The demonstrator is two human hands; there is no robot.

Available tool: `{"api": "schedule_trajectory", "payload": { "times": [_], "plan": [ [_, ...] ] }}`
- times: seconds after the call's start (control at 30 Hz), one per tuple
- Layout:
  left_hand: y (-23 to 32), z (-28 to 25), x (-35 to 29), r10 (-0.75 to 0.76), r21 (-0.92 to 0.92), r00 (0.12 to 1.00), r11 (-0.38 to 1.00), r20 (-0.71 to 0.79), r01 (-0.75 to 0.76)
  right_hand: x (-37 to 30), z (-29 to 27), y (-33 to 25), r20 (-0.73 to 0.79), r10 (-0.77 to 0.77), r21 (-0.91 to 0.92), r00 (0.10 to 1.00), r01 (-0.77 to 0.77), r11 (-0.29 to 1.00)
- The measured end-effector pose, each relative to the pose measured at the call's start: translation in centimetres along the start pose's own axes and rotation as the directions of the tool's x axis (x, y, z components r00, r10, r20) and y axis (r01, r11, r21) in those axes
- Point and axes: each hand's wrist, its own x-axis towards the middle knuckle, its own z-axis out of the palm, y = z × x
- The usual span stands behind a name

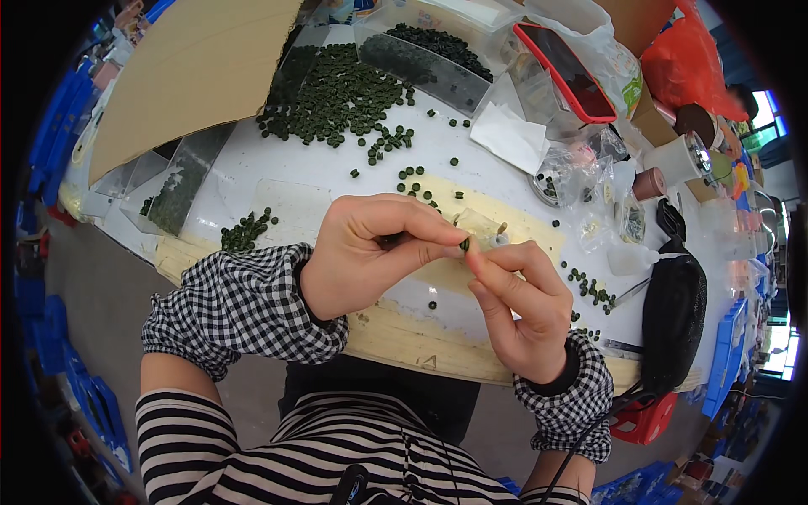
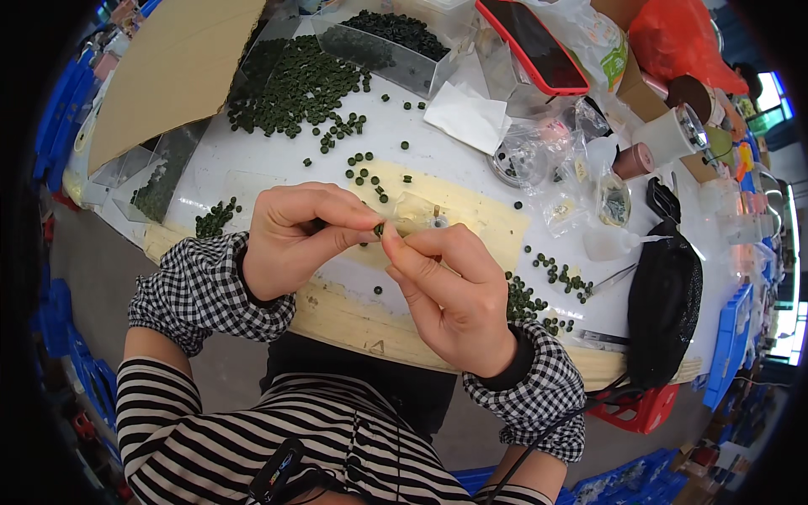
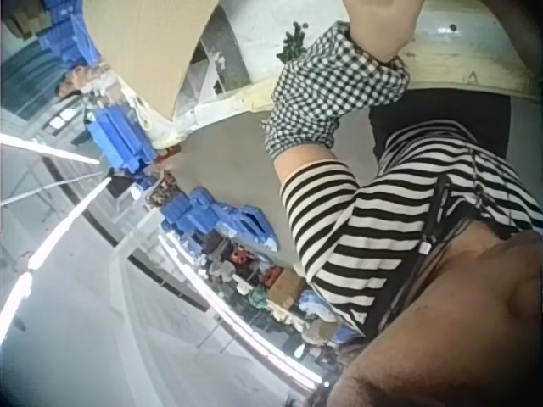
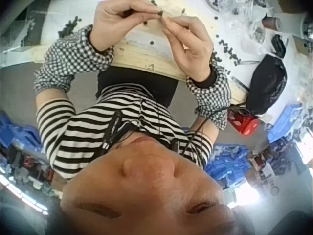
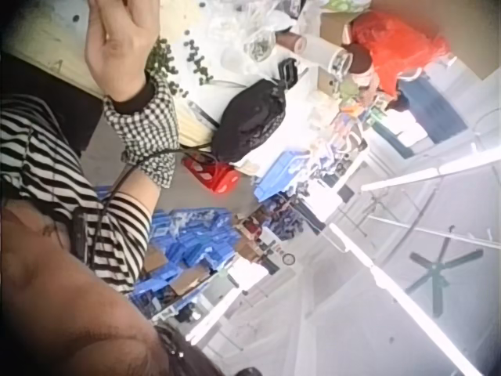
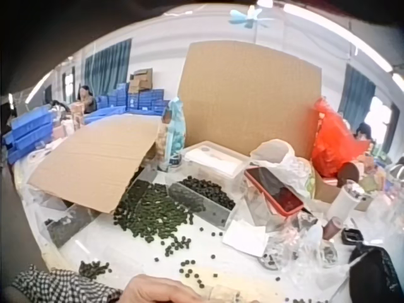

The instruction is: Assembling small green plastic components onto a base or strip at a factory workstation.

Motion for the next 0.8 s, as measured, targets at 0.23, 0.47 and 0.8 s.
{"api": "schedule_trajectory", "payload": {
  "times": [0.23, 0.47, 0.8],
  "plan": [
    [0.58, -0.1, -0.12, -0.099, -0.053, 0.995, 0.994, 0.004, 0.099, -0.01, -0.1, -0.4, -0.01, 0.061, 0.055, 0.998, -0.06, 0.997],
    [0.59, -0.11, -0.21, -0.13, -0.058, 0.991, 0.99, 0.003, 0.13, -0.03, -0.26, -0.61, -0.014, 0.073, 0.051, 0.997, -0.072, 0.996],
    [0.52, -0.13, -0.03, -0.161, -0.054, 0.987, 0.985, 0.013, 0.161, 0.02, -0.48, -0.55, -0.019, 0.071, 0.038, 0.997, -0.07, 0.997]
  ]
}}
